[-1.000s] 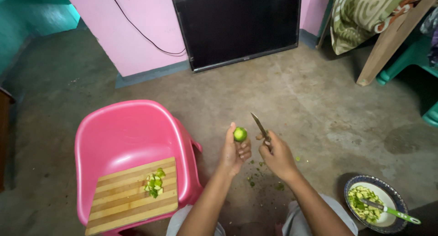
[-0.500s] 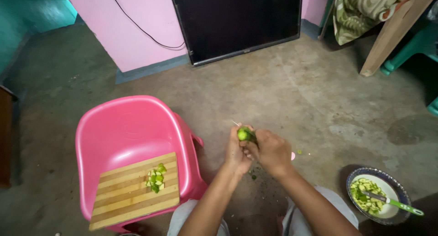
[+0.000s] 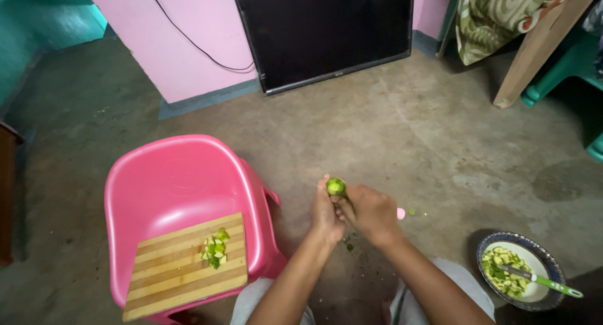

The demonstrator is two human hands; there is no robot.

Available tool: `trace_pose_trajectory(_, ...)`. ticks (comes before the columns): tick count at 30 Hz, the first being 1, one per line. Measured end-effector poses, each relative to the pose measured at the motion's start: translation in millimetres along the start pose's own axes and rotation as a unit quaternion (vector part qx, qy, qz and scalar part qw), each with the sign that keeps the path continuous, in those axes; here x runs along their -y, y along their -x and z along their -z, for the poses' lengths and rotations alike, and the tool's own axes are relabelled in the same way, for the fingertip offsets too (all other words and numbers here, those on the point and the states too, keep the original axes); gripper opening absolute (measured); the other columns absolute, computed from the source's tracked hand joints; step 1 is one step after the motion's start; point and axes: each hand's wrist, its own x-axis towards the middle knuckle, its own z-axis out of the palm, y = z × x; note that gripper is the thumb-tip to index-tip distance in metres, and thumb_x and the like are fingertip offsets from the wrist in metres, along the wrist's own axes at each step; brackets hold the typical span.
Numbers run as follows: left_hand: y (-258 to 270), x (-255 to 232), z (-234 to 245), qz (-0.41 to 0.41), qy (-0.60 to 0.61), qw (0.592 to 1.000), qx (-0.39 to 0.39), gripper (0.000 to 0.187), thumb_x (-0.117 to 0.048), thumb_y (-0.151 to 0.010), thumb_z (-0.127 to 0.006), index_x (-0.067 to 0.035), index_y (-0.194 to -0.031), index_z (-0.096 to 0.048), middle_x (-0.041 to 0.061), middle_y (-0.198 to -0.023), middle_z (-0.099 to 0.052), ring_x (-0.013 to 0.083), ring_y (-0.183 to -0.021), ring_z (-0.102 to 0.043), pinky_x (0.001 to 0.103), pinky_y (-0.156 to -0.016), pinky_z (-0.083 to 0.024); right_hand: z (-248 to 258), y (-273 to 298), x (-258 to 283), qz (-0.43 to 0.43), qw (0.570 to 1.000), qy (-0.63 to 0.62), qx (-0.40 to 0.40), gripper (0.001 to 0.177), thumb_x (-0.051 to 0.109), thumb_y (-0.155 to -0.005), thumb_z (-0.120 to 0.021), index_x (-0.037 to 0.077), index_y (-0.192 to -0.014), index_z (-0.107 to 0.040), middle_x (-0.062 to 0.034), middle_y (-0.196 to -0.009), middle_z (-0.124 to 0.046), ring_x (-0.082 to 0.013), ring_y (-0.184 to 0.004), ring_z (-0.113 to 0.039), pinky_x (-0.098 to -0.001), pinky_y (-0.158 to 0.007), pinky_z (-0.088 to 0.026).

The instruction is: The person chops a green vegetable into small pieces using a knife on a wooden cutting board placed on a small pink chair while sitting on the floor.

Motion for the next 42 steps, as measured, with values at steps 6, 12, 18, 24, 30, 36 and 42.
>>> trace_pose_trajectory(6, 11.8, -23.8, -5.9, 0.020, -0.169, 0.983, 0.071, 0.030, -0.052, -0.099, -0.052, -0.024, -0.088, -0.061, -0.010, -0.058, -0.040, 0.0034, -0.045, -0.033, 0.022, -0.040, -0.022, 21.8, -9.1, -10.3, 0.049, 0.999, 0.022, 0.003, 0.039, 0.041, -0.073, -0.078, 0.009, -0.085, -0.059, -0.0112, -0.076, -0.063, -0.0347, -0.066, -0.065, -0.0465, -0.057, -0.050)
trace_pose_trajectory(12, 17.8, -22.7, -9.4, 0.027, -0.082, 0.995, 0.059, 0.028, -0.051, -0.097, -0.050, -0.025, -0.091, -0.060, -0.009, -0.059, -0.043, 0.0082, -0.045, -0.038, 0.025, -0.040, -0.029, 1.3, 2.2, -16.0, 0.064, 0.996, 0.065, 0.022, 0.025, 0.034, -0.080, -0.076, 0.013, -0.078, -0.064, -0.0087, -0.069, -0.062, -0.0324, -0.063, -0.067, -0.0458, -0.056, -0.051)
trace_pose_trajectory(18, 16.1, -37.9, -8.1, 0.015, -0.001, 0.990, 0.142, 0.029, -0.050, -0.098, -0.045, -0.024, -0.103, -0.056, -0.001, -0.074, -0.056, 0.0112, -0.063, -0.054, 0.023, -0.046, -0.032, 5.3, 0.9, -20.7, -0.053, 0.998, -0.013, 0.044, 0.024, 0.031, -0.090, -0.073, 0.011, -0.081, -0.064, -0.0114, -0.078, -0.067, -0.0347, -0.071, -0.067, -0.0457, -0.060, -0.050)
trace_pose_trajectory(24, 22.2, -48.6, -7.4, -0.061, -0.033, 0.985, 0.160, 0.021, -0.034, -0.101, -0.057, -0.024, -0.119, -0.056, -0.003, -0.084, -0.057, 0.0106, -0.070, -0.056, 0.024, -0.052, -0.039, 18.1, -7.8, -20.7, -0.059, 0.997, -0.043, 0.013, 0.036, 0.016, -0.073, -0.068, 0.003, -0.106, -0.065, -0.0126, -0.079, -0.065, -0.0293, -0.064, -0.065, -0.0395, -0.050, -0.047)
trace_pose_trajectory(30, 20.3, -42.5, -12.2, -0.029, -0.041, 0.985, 0.165, 0.034, -0.039, -0.106, -0.049, -0.010, -0.116, -0.063, 0.001, -0.089, -0.065, 0.0118, -0.071, -0.060, 0.025, -0.059, -0.045, 16.9, -5.6, -8.4, -0.156, 0.948, -0.270, 0.062, 0.021, 0.024, -0.088, -0.076, 0.008, -0.090, -0.063, -0.0043, -0.065, -0.061, -0.0124, -0.055, -0.054, -0.0296, -0.050, -0.043)
trace_pose_trajectory(36, 20.0, -25.6, -9.9, -0.049, -0.067, 0.962, 0.259, 0.042, -0.045, -0.115, -0.045, -0.009, -0.116, -0.065, -0.002, -0.080, -0.061, 0.0094, -0.071, -0.060, 0.025, -0.061, -0.047, 15.1, -6.5, -7.6, -0.138, 0.982, -0.124, 0.046, 0.032, 0.029, -0.080, -0.081, 0.008, -0.080, -0.057, -0.0078, -0.067, -0.064, -0.0211, -0.057, -0.063, -0.0355, -0.053, -0.048)
trace_pose_trajectory(42, 21.3, -21.1, -10.4, -0.120, -0.097, 0.967, 0.201, 0.031, -0.035, -0.101, -0.047, -0.008, -0.107, -0.060, 0.004, -0.089, -0.065, 0.0161, -0.080, -0.066, 0.032, -0.074, -0.054, 25.4, -6.0, 5.0, -0.054, 0.996, -0.064, 0.022, 0.042, 0.041, -0.072, -0.082, 0.008, -0.083, -0.058, -0.0082, -0.072, -0.064, -0.0274, -0.062, -0.066, -0.0399, -0.054, -0.050)
